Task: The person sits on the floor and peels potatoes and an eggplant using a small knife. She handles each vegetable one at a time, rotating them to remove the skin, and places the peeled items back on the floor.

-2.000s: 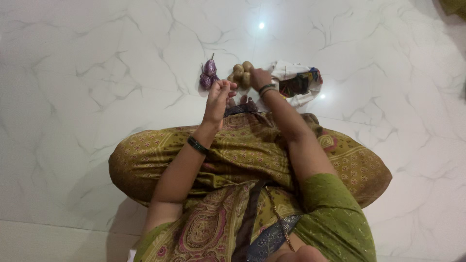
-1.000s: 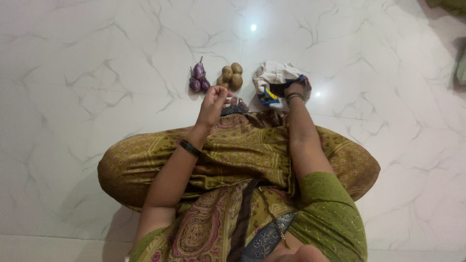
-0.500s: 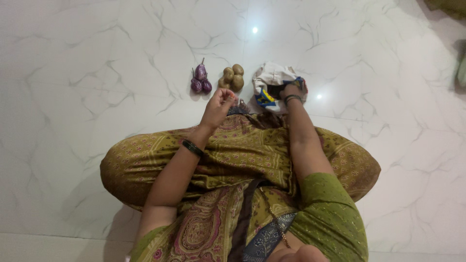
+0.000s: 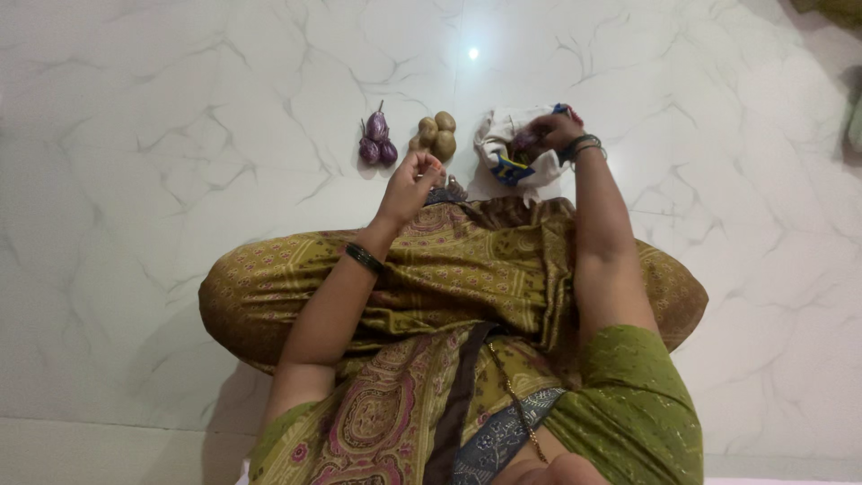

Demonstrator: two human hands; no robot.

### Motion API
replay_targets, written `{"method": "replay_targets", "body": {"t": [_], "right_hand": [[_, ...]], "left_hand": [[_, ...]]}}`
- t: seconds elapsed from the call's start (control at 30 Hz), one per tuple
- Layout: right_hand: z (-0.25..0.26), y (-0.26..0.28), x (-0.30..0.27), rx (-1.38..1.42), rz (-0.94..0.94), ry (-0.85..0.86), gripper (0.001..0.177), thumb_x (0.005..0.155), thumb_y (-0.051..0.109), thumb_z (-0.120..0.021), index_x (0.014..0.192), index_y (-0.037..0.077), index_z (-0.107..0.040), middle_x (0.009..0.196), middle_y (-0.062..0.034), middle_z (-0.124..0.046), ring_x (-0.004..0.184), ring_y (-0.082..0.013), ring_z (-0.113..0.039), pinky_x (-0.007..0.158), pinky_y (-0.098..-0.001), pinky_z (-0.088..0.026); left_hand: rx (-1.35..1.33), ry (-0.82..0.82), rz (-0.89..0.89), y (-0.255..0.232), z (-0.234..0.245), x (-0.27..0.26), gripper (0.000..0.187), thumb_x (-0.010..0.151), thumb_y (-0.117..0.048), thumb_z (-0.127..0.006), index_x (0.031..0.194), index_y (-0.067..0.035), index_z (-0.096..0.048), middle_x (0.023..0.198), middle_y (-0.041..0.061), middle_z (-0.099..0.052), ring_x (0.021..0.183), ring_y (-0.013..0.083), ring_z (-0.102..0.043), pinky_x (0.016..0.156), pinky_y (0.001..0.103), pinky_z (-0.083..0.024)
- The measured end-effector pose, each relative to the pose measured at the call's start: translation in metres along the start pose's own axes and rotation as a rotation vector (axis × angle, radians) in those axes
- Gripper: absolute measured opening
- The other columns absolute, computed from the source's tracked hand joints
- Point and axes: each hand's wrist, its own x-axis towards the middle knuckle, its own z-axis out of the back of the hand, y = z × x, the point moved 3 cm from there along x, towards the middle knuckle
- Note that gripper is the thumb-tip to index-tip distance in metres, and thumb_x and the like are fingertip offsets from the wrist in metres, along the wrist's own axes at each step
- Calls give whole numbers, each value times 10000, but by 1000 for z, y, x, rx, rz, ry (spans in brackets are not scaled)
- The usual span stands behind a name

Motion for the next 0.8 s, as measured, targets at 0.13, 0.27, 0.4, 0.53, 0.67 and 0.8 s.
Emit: {"method": "replay_targets", "body": {"t": [0.13,0.27,0.4,0.53,0.67,0.8], "right_hand": [[7,0,-11,201,59,63,377,864,-27,-624,1240,7,-626,1065,-98,-696,865,-214,-700,707,-352,-591],[5,-3,-15,285,59,42,291,968,47,-648,1249,-23,-626,1038,-91,-694,844,-165,-695,695,-321,-598],[-1,-2,-15,310,77,43,314,1052,108,-644,1341,-10,-663,1025,-114,-658,825,-181,-604,688,-319,-524],[-3,18,-21,187,168,122,350,970,94,-663,1307,4,-634,1147,-74,-714,1005,-147,-677,868,-296,-580],[-16,85,-37,-59,284,322,377,939,88,-690,1314,59,-670,1169,-77,-731,1027,-164,-685,911,-323,-584],[-50,158,-84,-358,548,542,449,879,74,-714,1323,138,-719,1153,-80,-775,997,-191,-708,900,-353,-599]], "left_hand": [[-55,26,-17,8,-1,4,184,1048,-258,-595,1070,-76,-587,998,22,-683,893,105,-641,865,270,-529],[-7,32,16,9,-3,6,200,1051,-273,-596,1089,-77,-587,1007,23,-687,912,105,-634,884,273,-520],[81,43,49,12,-5,5,217,1035,-299,-590,1099,-92,-592,1018,21,-708,934,112,-648,891,274,-516],[131,50,90,17,-6,5,279,1007,-330,-611,1140,-85,-599,1066,52,-694,984,139,-662,910,299,-529],[49,102,191,11,-16,2,475,1056,-491,-432,1238,-66,-542,1123,68,-687,985,160,-665,903,345,-565],[-387,109,561,6,-26,-5,639,1013,-604,-263,1286,-67,-476,1028,104,-665,831,201,-688,724,354,-592]]}}
